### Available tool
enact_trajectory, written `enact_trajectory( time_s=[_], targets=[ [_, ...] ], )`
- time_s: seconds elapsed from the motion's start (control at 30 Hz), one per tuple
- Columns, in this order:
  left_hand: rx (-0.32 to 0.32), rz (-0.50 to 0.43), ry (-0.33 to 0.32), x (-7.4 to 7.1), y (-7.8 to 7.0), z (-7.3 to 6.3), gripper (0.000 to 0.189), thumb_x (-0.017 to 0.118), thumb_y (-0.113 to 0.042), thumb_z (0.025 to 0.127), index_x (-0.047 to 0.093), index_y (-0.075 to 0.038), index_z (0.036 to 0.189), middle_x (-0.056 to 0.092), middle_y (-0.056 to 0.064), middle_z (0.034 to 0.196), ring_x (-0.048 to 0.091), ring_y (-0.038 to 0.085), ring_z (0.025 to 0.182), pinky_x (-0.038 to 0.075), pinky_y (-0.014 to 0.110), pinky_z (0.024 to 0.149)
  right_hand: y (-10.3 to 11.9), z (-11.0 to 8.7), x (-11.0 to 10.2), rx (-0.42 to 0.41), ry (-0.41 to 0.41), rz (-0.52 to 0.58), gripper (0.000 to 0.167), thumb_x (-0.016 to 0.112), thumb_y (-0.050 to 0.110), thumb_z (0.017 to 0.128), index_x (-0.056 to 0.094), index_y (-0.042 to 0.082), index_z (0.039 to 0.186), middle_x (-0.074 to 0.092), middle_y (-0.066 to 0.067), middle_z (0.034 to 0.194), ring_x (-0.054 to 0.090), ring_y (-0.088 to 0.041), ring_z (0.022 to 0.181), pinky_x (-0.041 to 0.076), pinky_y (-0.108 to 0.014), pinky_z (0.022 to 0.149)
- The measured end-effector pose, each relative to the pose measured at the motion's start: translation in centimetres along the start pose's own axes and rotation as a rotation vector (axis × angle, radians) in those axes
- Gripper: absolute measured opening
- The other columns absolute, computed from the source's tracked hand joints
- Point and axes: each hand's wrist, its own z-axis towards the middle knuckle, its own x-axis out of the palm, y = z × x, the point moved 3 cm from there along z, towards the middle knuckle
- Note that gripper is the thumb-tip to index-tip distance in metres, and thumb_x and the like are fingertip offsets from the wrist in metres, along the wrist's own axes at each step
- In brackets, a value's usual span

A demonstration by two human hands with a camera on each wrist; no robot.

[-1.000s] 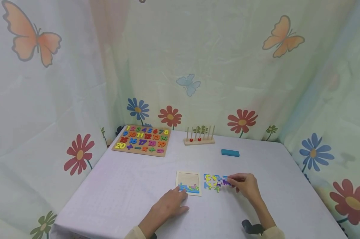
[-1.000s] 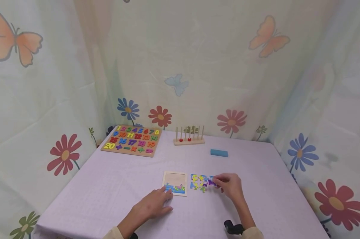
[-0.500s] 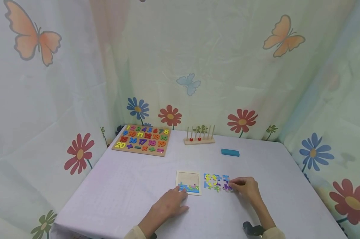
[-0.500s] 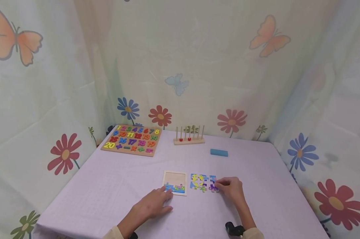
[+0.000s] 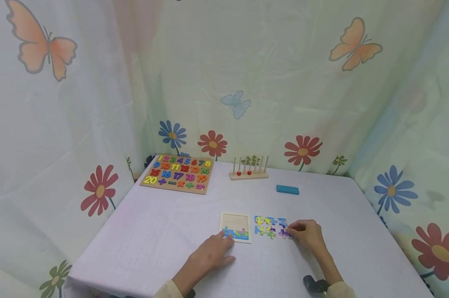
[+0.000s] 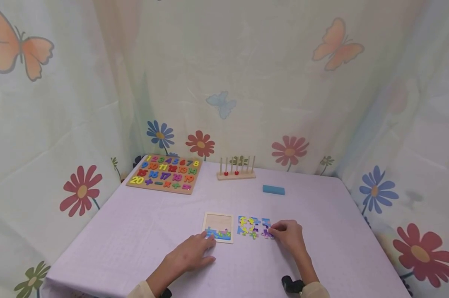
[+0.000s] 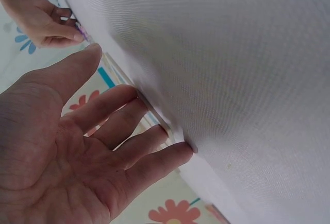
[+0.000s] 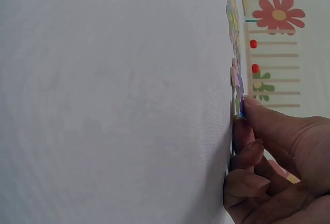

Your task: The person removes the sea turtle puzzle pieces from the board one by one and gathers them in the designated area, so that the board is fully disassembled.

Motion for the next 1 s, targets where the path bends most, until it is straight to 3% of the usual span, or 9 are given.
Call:
enact_trajectory(
  time_s=[0.17,0.23,0.33,0.43,0.53,0.63,0.7,0.83,1.0],
  targets=[
    [0.039,0.008,-0.031,2.7,1.7,1.5,0.048,0.075,-0.048,0.101,0.072,-0.017,0.138,0.069,0.005,0.145,0.061,0.029,0.141,0.055,0.048,0.111,-0.2,0.1,0.1,0.0,0.0,-0.001,0.01,0.085,0.004,0.091,0.079,-0.004,0.095,0.076,-0.012,0.09,0.065,-0.025,0.083,0.061,-0.038,0.08],
    [0.036,0.006,-0.032,3.1,1.9,1.7,0.047,0.074,-0.048,0.101,0.072,-0.018,0.138,0.069,0.005,0.145,0.061,0.029,0.141,0.055,0.048,0.111,-0.2,0.2,0.2,0.003,-0.001,-0.002,0.011,0.085,0.003,0.09,0.079,-0.004,0.095,0.075,-0.012,0.089,0.064,-0.025,0.083,0.06,-0.036,0.079],
    [0.004,-0.001,-0.001,1.7,1.0,1.0,0.047,0.076,-0.046,0.101,0.072,-0.018,0.138,0.068,0.004,0.146,0.059,0.027,0.143,0.053,0.046,0.114,-0.2,0.2,0.3,0.002,-0.003,-0.003,0.011,0.085,0.003,0.09,0.078,-0.004,0.095,0.075,-0.012,0.088,0.064,-0.024,0.081,0.059,-0.033,0.076],
    [-0.014,0.018,-0.001,-0.1,-0.1,0.1,0.042,0.077,-0.044,0.1,0.075,-0.017,0.132,0.072,0.003,0.138,0.065,0.024,0.134,0.055,0.041,0.111,-0.1,0.2,0.3,0.002,-0.002,-0.005,0.011,0.085,0.003,0.09,0.078,-0.005,0.095,0.075,-0.012,0.088,0.065,-0.024,0.081,0.06,-0.033,0.076],
    [-0.001,0.058,-0.031,-0.7,-0.6,-0.1,0.035,0.077,-0.043,0.1,0.077,-0.015,0.121,0.076,0.003,0.118,0.07,0.018,0.108,0.06,0.035,0.095,0.2,0.2,0.2,0.001,0.003,-0.004,0.012,0.085,0.003,0.09,0.078,-0.005,0.097,0.074,-0.012,0.089,0.065,-0.024,0.082,0.06,-0.033,0.077],
    [0.01,0.084,-0.069,-1.3,-0.8,0.1,0.03,0.08,-0.041,0.098,0.078,-0.013,0.107,0.072,0.002,0.093,0.059,0.012,0.078,0.054,0.029,0.073,0.7,0.3,0.1,-0.003,0.012,-0.002,0.014,0.084,0.004,0.092,0.077,-0.006,0.1,0.074,-0.014,0.092,0.065,-0.025,0.083,0.058,-0.027,0.073],
    [0.008,0.089,-0.082,-1.5,-0.9,0.2,0.029,0.08,-0.042,0.098,0.079,-0.013,0.101,0.067,0.0,0.082,0.049,0.011,0.07,0.047,0.027,0.065,1.3,0.3,0.0,-0.015,0.013,-0.009,0.016,0.083,0.005,0.093,0.077,-0.007,0.102,0.073,-0.014,0.091,0.064,-0.025,0.082,0.055,-0.024,0.067],
    [0.017,0.058,-0.076,-2.0,-0.8,0.4,0.028,0.079,-0.041,0.099,0.08,-0.013,0.098,0.063,-0.002,0.076,0.046,0.01,0.067,0.042,0.026,0.063,2.8,-0.3,0.0,-0.076,0.01,-0.073,0.023,0.085,0.011,0.092,0.078,-0.005,0.108,0.071,-0.009,0.088,0.061,-0.023,0.081,0.051,-0.025,0.063],
    [0.024,0.027,-0.062,-2.1,-0.5,0.7,0.026,0.079,-0.04,0.099,0.082,-0.014,0.101,0.063,-0.005,0.076,0.047,0.009,0.067,0.042,0.025,0.063,5.1,-0.9,1.2,-0.185,0.074,-0.194,0.034,0.092,0.02,0.086,0.082,0.002,0.112,0.065,0.001,0.081,0.056,-0.018,0.076,0.044,-0.027,0.06]
  ],
)
